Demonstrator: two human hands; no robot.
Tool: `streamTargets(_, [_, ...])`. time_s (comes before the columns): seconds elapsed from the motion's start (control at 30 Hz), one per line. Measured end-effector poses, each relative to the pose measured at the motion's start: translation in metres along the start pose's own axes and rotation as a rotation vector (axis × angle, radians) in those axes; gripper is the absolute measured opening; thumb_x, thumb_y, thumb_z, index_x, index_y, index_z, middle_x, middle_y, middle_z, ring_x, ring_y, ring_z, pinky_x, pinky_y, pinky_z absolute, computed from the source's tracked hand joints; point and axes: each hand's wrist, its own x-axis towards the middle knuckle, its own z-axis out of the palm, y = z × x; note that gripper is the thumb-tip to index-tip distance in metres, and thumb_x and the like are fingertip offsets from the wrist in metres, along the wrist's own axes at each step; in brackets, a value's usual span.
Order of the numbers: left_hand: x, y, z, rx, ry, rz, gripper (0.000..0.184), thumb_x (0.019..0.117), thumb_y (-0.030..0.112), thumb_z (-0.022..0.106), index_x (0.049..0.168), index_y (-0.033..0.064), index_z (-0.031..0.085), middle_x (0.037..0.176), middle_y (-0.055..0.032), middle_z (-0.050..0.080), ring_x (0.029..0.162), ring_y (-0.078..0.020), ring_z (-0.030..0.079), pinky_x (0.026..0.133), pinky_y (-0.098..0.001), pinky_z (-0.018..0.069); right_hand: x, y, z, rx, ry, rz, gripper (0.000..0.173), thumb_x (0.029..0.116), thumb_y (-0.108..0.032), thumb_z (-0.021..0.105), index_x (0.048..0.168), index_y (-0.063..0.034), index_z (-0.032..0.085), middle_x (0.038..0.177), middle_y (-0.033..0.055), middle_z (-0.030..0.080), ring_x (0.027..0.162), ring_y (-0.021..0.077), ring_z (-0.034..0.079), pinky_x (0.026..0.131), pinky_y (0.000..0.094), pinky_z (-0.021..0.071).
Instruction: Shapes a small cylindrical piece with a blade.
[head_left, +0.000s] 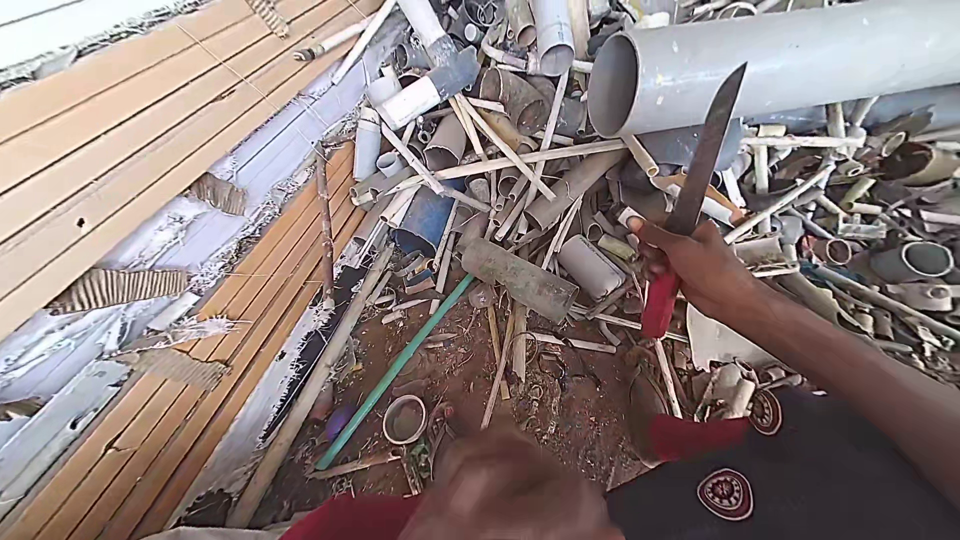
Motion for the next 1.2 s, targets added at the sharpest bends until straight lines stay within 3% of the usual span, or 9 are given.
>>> streamTargets(0.07, [-0.006, -0.035, 0.009, 0.578, -0.004, -0.083, 0.025, 0.1044, 0.031, 0.051, 0.101, 0.0259, 0.075, 0.099, 0.0045, 0.075, 0.088, -0.0164, 0.071, 0.085, -0.0401, 0.0556, -0.018, -0.005, -0.002, 0.023, -0.129, -0.067, 0.006, 0.1014, -0.012, 0.062, 0.100, -0.0117, 0.067, 0.061, -0.0027, 0.053, 0.045, 0.0048, 0.046, 0.046, 0.0182, 0.0456])
streamTargets(0.13, [-0.011, -0.055, 0.013, 0.690, 0.046, -0.179, 0.028, 0.1022, 0.033, 0.051, 0.108, 0.0305, 0.078, 0.107, 0.0036, 0.074, 0.092, -0.0205, 0.071, 0.080, -0.0441, 0.0562, -0.037, -0.007, 0.002, -0.012, -0.268, -0.155, 0.010, 0.0926, -0.012, 0.068, 0.102, -0.0148, 0.071, 0.065, -0.0032, 0.061, 0.047, 0.0038, 0.050, 0.048, 0.0172, 0.0467])
streamTargets(0.27, [-0.003, -0.047, 0.009, 0.355, 0.278, -0.311, 0.024, 0.1026, 0.035, 0.058, 0.103, 0.0230, 0.079, 0.103, 0.0058, 0.074, 0.093, -0.0008, 0.069, 0.078, -0.0196, 0.0563, -0.060, -0.011, 0.013, -0.017, -0.436, -0.284, 0.018, 0.0848, -0.016, 0.078, 0.102, -0.0188, 0.076, 0.076, -0.0052, 0.070, 0.054, 0.0010, 0.057, 0.051, 0.0144, 0.0505])
streamTargets(0.33, [0.006, -0.039, 0.010, 0.138, 0.371, -0.298, 0.021, 0.1017, 0.028, 0.061, 0.105, 0.0139, 0.078, 0.102, 0.0028, 0.072, 0.092, 0.0016, 0.067, 0.078, -0.0139, 0.0574, -0.063, -0.013, 0.015, -0.008, -0.509, -0.352, 0.020, 0.0845, -0.015, 0.079, 0.104, -0.0181, 0.076, 0.086, -0.0043, 0.073, 0.061, 0.0017, 0.062, 0.056, 0.0145, 0.0533])
streamTargets(0.43, [0.016, -0.030, 0.012, -0.115, 0.445, -0.270, 0.027, 0.1036, 0.023, 0.060, 0.119, 0.0027, 0.069, 0.109, -0.0006, 0.072, 0.090, -0.0006, 0.068, 0.078, -0.0163, 0.0595, -0.068, -0.014, 0.019, -0.015, -0.579, -0.446, 0.023, 0.0823, -0.011, 0.081, 0.104, -0.0136, 0.076, 0.096, -0.0017, 0.076, 0.076, 0.0054, 0.071, 0.066, 0.0169, 0.0596])
streamTargets(0.53, [0.020, -0.028, 0.014, -0.214, 0.500, -0.254, 0.029, 0.1029, 0.018, 0.060, 0.126, 0.0012, 0.063, 0.114, -0.0003, 0.072, 0.090, -0.0026, 0.070, 0.082, -0.0203, 0.0606, -0.070, -0.011, 0.024, -0.014, -0.657, -0.499, 0.021, 0.0825, -0.007, 0.081, 0.103, -0.0101, 0.076, 0.093, -0.0032, 0.075, 0.080, 0.0044, 0.070, 0.069, 0.0161, 0.0600])
streamTargets(0.77, [0.020, -0.025, 0.014, -0.250, 0.536, -0.269, 0.025, 0.1020, 0.015, 0.061, 0.120, 0.0004, 0.069, 0.108, -0.0001, 0.075, 0.087, -0.0051, 0.072, 0.080, -0.0217, 0.0621, -0.072, -0.004, 0.027, -0.049, -0.647, -0.444, 0.020, 0.0835, -0.010, 0.081, 0.103, -0.0108, 0.077, 0.092, -0.0048, 0.076, 0.078, 0.0027, 0.070, 0.067, 0.0149, 0.0589])
streamTargets(0.97, [0.017, -0.023, 0.014, -0.333, 0.550, -0.339, 0.018, 0.0972, 0.019, 0.069, 0.113, 0.0107, 0.069, 0.095, 0.0053, 0.075, 0.083, -0.0077, 0.073, 0.078, -0.0241, 0.0628, -0.073, 0.003, 0.027, -0.090, -0.622, -0.528, 0.023, 0.0813, -0.005, 0.081, 0.103, -0.0080, 0.075, 0.090, -0.0049, 0.075, 0.078, 0.0024, 0.069, 0.066, 0.0144, 0.0590])
streamTargets(1.2, [0.017, -0.023, 0.010, -0.255, 0.553, -0.402, 0.015, 0.0897, 0.012, 0.074, 0.103, 0.0063, 0.077, 0.092, 0.0039, 0.077, 0.077, -0.0054, 0.073, 0.071, -0.0209, 0.0639, -0.076, 0.010, 0.023, -0.195, -0.570, -0.598, 0.025, 0.0835, -0.011, 0.082, 0.108, -0.0067, 0.075, 0.099, -0.0034, 0.076, 0.085, 0.0028, 0.071, 0.074, 0.0165, 0.0600])
